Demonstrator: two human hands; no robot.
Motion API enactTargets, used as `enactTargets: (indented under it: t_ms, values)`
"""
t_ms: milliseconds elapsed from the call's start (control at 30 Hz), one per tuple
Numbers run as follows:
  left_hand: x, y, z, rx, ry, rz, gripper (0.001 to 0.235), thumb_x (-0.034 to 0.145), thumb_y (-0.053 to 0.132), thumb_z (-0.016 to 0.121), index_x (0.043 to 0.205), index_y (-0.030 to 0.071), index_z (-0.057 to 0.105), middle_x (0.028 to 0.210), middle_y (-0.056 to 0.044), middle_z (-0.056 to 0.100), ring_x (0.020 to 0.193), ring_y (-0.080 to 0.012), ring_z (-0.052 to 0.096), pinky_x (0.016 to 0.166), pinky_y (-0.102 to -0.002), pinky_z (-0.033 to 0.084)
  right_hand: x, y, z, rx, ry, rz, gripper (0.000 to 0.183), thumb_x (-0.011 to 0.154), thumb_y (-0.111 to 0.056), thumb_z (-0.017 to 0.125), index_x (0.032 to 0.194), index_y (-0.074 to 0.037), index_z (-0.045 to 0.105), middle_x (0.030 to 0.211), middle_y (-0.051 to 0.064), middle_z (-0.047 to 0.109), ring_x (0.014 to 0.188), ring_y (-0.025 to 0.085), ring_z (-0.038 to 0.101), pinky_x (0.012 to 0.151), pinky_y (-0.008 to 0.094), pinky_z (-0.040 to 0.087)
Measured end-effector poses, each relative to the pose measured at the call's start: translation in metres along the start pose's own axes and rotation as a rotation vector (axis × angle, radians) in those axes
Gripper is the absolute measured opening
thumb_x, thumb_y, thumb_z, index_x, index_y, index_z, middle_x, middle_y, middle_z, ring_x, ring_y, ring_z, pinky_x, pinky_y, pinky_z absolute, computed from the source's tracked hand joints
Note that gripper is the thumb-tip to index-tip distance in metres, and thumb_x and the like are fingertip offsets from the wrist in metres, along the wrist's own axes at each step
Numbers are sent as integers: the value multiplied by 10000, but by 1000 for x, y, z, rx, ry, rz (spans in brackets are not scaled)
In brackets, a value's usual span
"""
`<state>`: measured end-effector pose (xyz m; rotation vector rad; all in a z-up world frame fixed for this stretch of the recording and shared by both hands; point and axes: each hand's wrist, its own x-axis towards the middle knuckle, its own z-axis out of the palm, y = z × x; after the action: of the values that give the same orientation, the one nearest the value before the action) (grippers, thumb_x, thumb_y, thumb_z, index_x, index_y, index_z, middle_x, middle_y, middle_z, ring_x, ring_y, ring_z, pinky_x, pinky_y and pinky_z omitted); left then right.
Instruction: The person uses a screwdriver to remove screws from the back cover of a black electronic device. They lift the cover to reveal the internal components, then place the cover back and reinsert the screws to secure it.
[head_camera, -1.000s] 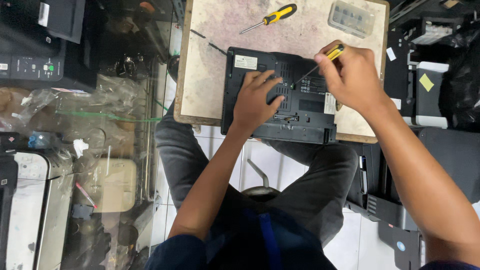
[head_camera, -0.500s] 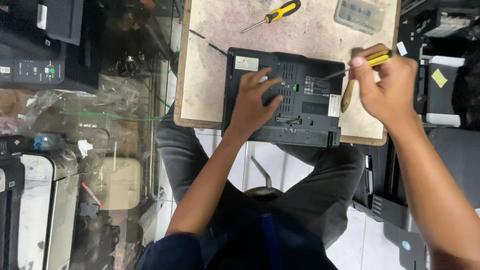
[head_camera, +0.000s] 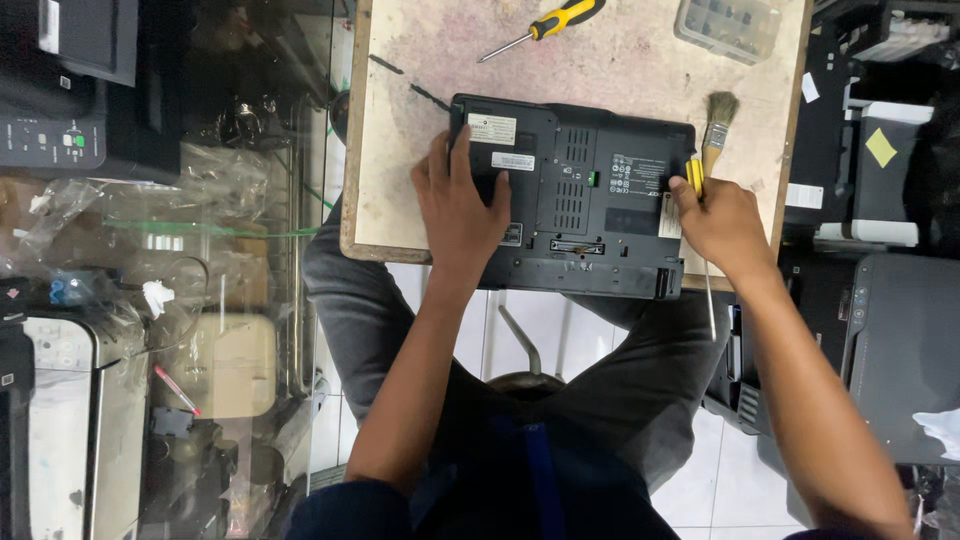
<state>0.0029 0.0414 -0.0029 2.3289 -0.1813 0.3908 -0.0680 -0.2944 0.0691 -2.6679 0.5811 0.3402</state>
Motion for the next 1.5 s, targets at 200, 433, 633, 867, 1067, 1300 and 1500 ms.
enactTargets:
  t_ms: [200, 433, 633, 867, 1067, 1300, 1500]
  values:
    - [1, -5, 6, -38, 2, -32, 742, 959, 257, 793, 1578, 24, 456, 1411, -242, 635, 1269, -409, 661, 1058, -495, 428, -5, -2, 25, 206, 97, 86, 492, 1205, -349, 573, 1068, 104, 706, 934, 349, 679, 1018, 575, 681, 858, 621, 495]
    - [0, -3, 2, -66, -18, -35, 696, 1023, 239, 737, 1604, 27, 418, 1421, -245, 613, 1302, -422, 645, 1057, -499, 423, 27, 46, 51, 299, 123, 182, 493, 1174, -449, 627, 961, -17, 730, 714, 163, 644, 822, 392, 712, 784, 504, 520]
    - [0, -9, 7, -79, -28, -90, 702, 1001, 263, 765, 1595, 66, 447, 1438, -207, 611, 1314, -408, 625, 1069, -501, 450, 31, 48, 49, 420, 161, 208, 416, 1142, -366, 627, 855, -80, 719, 610, 92, 579, 616, 266, 640, 683, 382, 500]
    - [1, -10, 5, -129, -22, -63, 700, 993, 280, 781, 1583, 96, 452, 1421, -195, 618, 1296, -400, 655, 1083, -527, 435, 12, 23, 21, 480, 134, 195, 411, 1178, -362, 662, 999, 7, 698, 741, 95, 583, 633, 220, 679, 617, 358, 577]
    - [2, 3, -14, -158, -18, -12, 749, 953, 464, 785, 1553, 112, 509, 1524, -190, 534, 1372, -412, 554, 1169, -550, 413, 11, 25, 10, 514, 128, 141, 370, 1218, -327, 658, 929, -100, 620, 698, 20, 520, 603, 156, 576, 554, 321, 475]
    - [-30, 54, -27, 143, -379, 610, 1101, 836, 476, 1050, 1698, 332, 381, 1770, -146, 152, 1648, -524, 145, 1277, -795, 351, -32, -58, -70, 469, 15, 229, 408, 1262, -401, 640, 962, -145, 533, 843, 0, 542, 706, 151, 574, 603, 310, 547]
    - [-22, 53, -23, 359, -439, 679, 1006, 1028, 219, 935, 1755, 233, 239, 1769, -166, 198, 1610, -549, 166, 1266, -792, 334, -30, -46, -93, 721, 47, 77, 234, 1292, -312, 573, 1099, -182, 554, 895, -14, 570, 795, 88, 609, 551, 257, 413]
